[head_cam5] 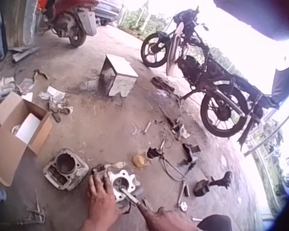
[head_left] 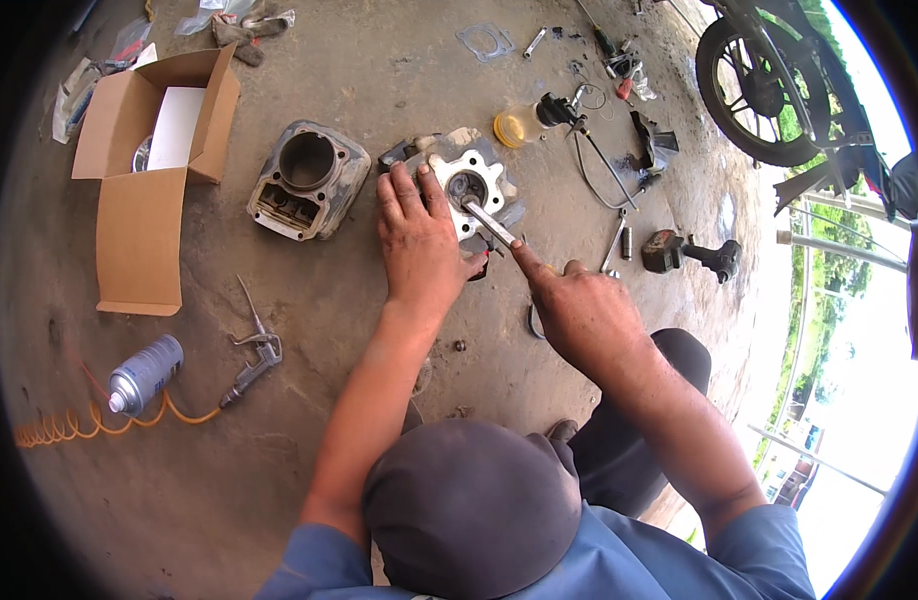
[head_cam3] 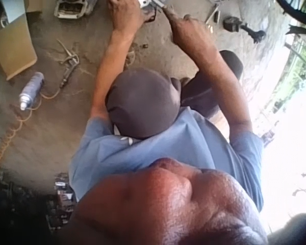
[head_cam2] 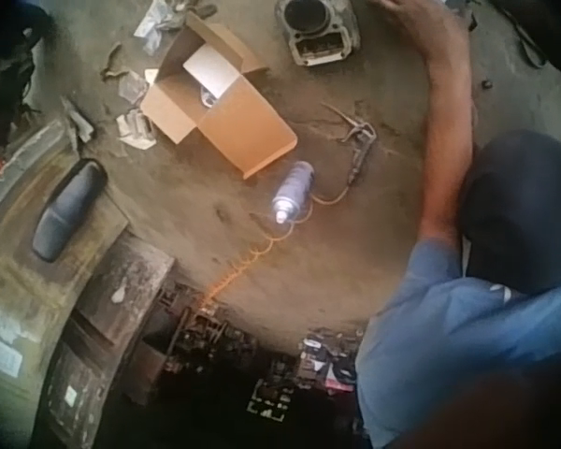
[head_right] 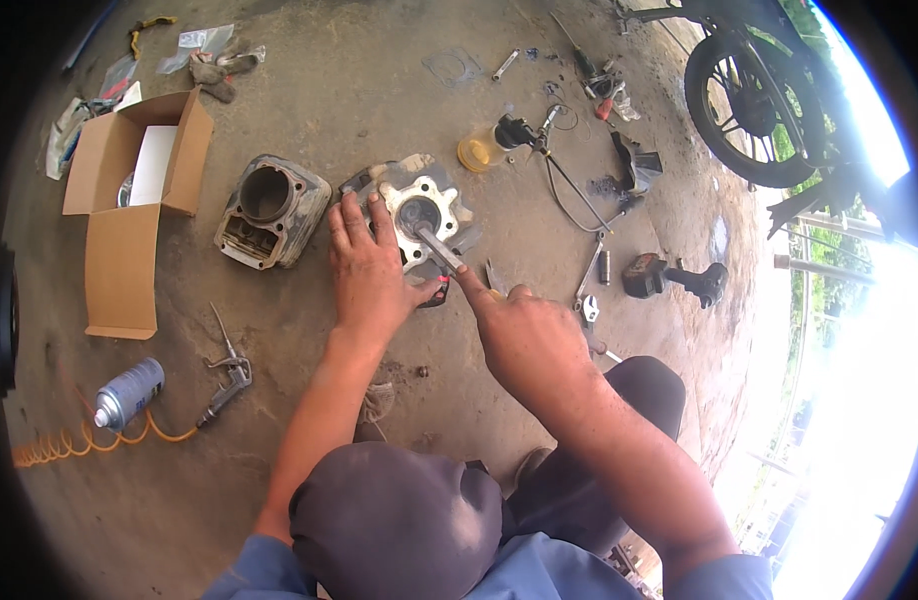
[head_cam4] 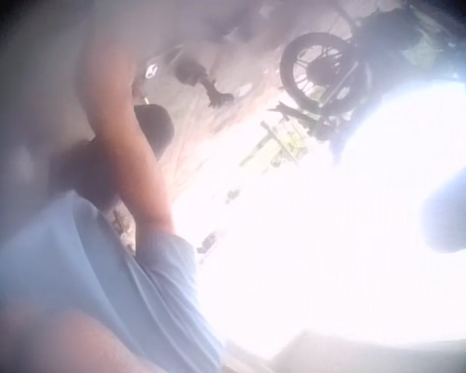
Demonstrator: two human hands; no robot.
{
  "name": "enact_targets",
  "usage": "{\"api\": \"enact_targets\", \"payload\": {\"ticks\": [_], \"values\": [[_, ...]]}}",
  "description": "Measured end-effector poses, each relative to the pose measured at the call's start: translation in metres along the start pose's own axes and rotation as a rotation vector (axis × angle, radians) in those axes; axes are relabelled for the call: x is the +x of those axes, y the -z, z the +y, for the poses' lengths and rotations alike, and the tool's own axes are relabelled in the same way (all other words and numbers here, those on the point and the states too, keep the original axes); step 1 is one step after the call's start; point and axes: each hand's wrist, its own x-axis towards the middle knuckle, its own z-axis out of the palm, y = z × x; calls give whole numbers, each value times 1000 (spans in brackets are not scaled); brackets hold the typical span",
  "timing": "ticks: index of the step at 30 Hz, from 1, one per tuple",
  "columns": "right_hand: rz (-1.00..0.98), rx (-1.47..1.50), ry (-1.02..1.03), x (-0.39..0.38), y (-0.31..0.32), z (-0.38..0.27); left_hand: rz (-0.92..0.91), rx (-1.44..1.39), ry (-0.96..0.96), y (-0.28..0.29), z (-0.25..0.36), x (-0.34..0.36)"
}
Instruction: The person cleans a motorcycle cylinder head by spraying it with a spray can, blowing it with an air nozzle, and then scraping it with a chisel.
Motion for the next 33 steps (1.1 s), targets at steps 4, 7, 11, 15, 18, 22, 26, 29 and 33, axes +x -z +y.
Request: {"api": "enact_targets", "payload": {"ticks": [4, 7, 11, 15, 18, 22, 26, 29, 33], "values": [[-17, 4, -17, -3, -4, 5, -59, 42, 45, 1, -2, 3], [-69, -19, -90, -11, -2, 4, -8, -17, 11, -5, -1, 1], [46, -46, 27, 11, 1, 11, -51, 57, 44, 1, -1, 0], [-1, -71, 7, 0, 15, 5, -43, 40, 24, 2, -3, -4], [3, -145, 80, 6, 26, 7, -40, 39, 14, 2, -1, 3], [20, -203, 139, 20, 29, 5, -32, 32, 27, -2, -2, 2], [-70, -231, 55, 7, 25, -1, -42, 9, 21, -2, 3, -1], [55, -252, 120, 15, 20, 1, -34, 52, 3, 2, 2, 5], [-54, -224, 84, 14, 26, 5, -49, 85, 38, -2, 0, 5]]}}
